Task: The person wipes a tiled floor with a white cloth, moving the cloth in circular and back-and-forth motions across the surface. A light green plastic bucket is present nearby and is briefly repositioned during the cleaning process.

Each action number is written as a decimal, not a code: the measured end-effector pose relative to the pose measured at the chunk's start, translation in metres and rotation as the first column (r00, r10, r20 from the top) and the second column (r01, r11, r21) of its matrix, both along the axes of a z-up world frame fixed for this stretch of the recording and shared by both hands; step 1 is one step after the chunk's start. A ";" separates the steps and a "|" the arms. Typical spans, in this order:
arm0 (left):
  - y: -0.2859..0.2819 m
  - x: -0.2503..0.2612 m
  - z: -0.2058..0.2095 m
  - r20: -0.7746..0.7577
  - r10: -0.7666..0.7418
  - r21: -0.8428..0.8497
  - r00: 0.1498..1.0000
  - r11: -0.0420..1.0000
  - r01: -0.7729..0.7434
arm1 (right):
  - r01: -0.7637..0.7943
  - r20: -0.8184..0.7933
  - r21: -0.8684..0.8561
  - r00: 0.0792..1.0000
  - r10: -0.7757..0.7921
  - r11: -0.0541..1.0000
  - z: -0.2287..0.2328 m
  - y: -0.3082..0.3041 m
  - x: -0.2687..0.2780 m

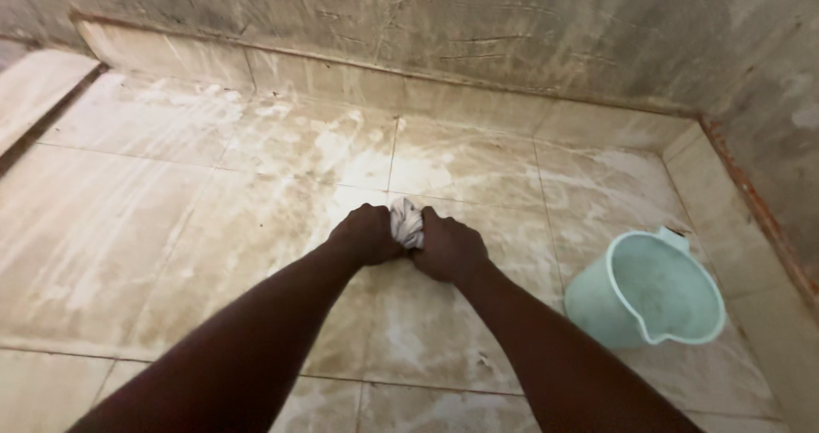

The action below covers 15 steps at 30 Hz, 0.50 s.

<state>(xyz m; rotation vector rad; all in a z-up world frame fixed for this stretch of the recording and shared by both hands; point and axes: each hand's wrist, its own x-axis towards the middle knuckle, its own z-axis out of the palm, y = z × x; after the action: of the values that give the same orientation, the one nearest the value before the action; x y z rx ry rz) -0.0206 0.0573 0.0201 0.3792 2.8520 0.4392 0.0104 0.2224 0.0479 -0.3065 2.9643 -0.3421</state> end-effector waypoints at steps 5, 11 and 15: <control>-0.001 0.018 -0.005 -0.044 -0.132 -0.086 0.990 0.988 0.128 | -0.013 0.022 -0.003 1.000 0.013 1.000 -0.002 0.003 0.021; -0.002 0.045 0.004 0.032 -0.112 -0.087 0.993 0.990 0.115 | 0.004 0.047 -0.023 0.999 -0.003 1.000 0.000 0.003 0.047; 0.000 0.070 0.009 0.087 -0.072 -0.075 0.994 0.994 0.078 | -0.001 0.042 -0.025 0.999 0.002 1.000 0.001 0.005 0.074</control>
<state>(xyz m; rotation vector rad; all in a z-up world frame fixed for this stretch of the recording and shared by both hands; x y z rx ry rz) 0.0491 0.0571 0.0287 0.4407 2.7529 0.3209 0.0841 0.2271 0.0487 -0.3008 2.9203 -0.3811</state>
